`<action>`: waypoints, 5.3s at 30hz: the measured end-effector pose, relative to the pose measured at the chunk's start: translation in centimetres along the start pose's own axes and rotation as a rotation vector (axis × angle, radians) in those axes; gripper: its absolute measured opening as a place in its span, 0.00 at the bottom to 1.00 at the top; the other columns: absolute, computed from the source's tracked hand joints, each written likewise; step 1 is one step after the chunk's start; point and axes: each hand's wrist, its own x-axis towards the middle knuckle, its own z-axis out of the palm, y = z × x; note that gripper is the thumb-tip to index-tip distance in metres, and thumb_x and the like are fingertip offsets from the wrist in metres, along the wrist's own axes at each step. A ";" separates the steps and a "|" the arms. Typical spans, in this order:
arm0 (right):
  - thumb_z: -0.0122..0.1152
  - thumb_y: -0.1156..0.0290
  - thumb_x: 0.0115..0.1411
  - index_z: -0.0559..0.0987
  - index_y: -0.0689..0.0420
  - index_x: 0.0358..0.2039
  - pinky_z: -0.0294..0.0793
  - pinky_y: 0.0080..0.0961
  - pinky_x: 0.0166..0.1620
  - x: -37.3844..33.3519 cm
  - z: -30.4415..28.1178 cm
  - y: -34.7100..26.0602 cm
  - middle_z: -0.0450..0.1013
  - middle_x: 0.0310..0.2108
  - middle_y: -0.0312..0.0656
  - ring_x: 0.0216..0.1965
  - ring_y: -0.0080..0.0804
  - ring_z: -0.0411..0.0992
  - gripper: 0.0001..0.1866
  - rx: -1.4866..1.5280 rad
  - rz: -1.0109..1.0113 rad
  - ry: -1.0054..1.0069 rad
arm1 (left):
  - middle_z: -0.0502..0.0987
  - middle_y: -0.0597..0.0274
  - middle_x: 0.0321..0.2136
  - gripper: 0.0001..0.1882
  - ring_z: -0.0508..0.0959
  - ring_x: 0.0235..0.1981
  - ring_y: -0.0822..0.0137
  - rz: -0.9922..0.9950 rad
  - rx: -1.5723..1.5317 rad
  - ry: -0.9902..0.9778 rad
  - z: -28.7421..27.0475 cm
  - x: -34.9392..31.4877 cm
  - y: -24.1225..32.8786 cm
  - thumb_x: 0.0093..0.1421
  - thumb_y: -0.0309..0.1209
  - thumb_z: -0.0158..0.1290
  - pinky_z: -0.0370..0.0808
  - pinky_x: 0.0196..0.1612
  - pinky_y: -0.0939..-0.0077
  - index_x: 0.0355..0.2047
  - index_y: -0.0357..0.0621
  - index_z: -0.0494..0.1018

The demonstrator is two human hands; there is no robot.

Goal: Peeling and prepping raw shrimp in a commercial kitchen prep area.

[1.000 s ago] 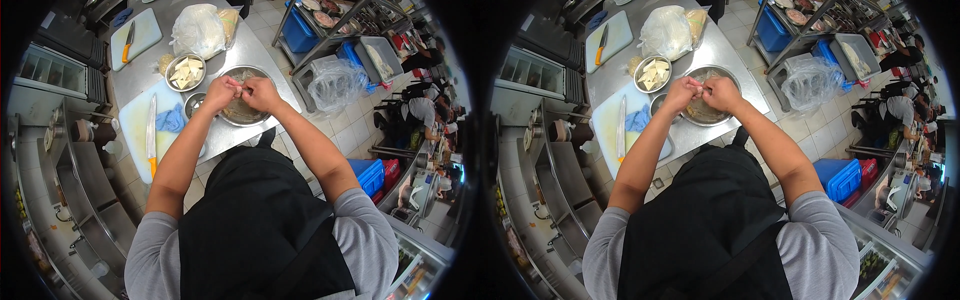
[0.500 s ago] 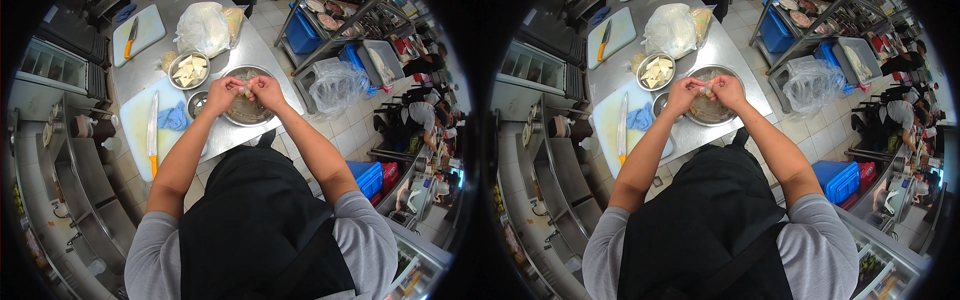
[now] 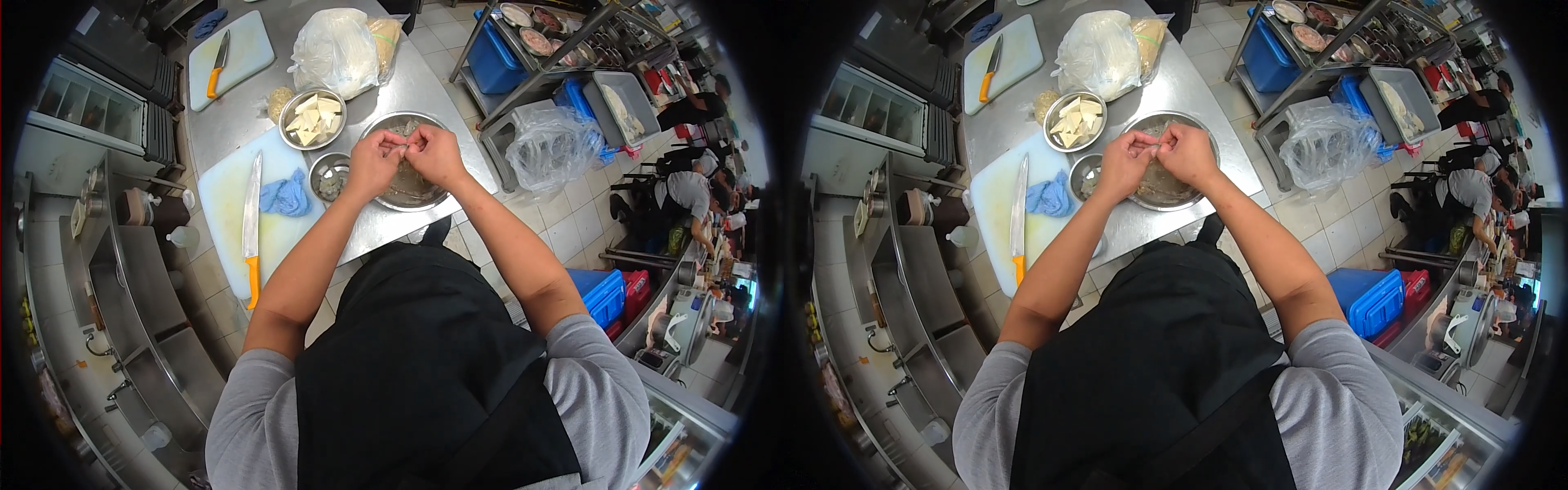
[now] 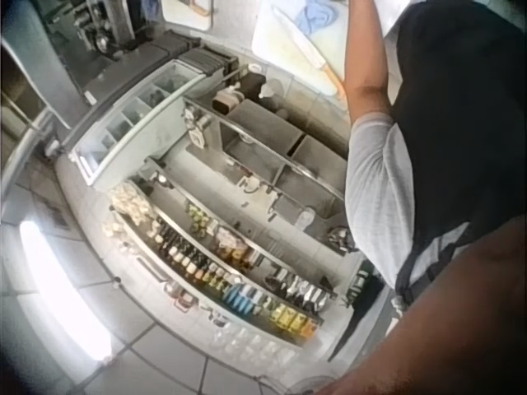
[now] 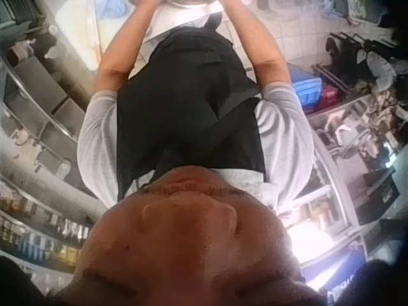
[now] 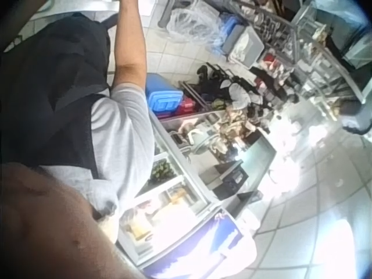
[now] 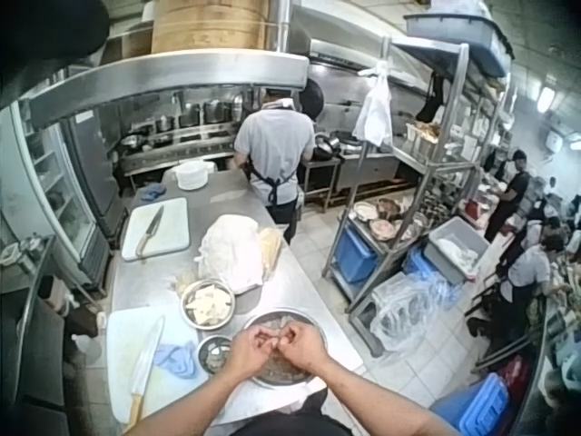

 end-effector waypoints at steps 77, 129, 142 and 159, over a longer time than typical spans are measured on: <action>0.60 0.65 0.57 0.87 0.46 0.38 0.60 0.47 0.55 3.2 2.8 0.8 0.82 0.37 0.38 0.50 0.40 0.72 0.11 -0.820 -0.348 -0.559 | 0.82 0.50 0.40 0.19 0.82 0.45 0.51 0.103 1.111 -0.211 -0.3 -0.2 -3.0 0.52 0.24 0.55 0.49 0.71 0.37 0.46 0.40 0.78; 0.75 0.63 0.54 0.84 0.60 0.35 0.76 0.29 0.36 -1.7 1.9 2.2 0.78 0.23 0.42 0.27 0.33 0.78 0.14 0.044 0.266 -0.065 | 0.80 0.58 0.30 0.11 0.80 0.31 0.72 -0.414 -0.290 0.004 1.2 1.0 -2.5 0.61 0.19 0.55 0.76 0.32 0.81 0.44 0.31 0.74; 0.71 0.67 0.54 0.82 0.62 0.31 0.76 0.46 0.44 -0.9 -0.8 0.6 0.77 0.35 0.53 0.39 0.56 0.77 0.11 -0.422 -0.076 -0.117 | 0.83 0.45 0.39 0.15 0.83 0.39 0.48 0.345 0.536 0.347 -0.4 -0.1 -0.3 0.57 0.24 0.59 0.78 0.44 0.62 0.46 0.37 0.79; 0.72 0.73 0.51 0.83 0.59 0.36 0.75 0.34 0.35 -0.7 -2.3 1.1 0.76 0.27 0.45 0.28 0.41 0.76 0.11 -0.200 0.147 -0.230 | 0.81 0.60 0.34 0.12 0.80 0.35 0.73 -0.234 -0.169 -0.084 -2.6 2.7 -1.8 0.65 0.23 0.56 0.76 0.39 0.79 0.48 0.32 0.77</action>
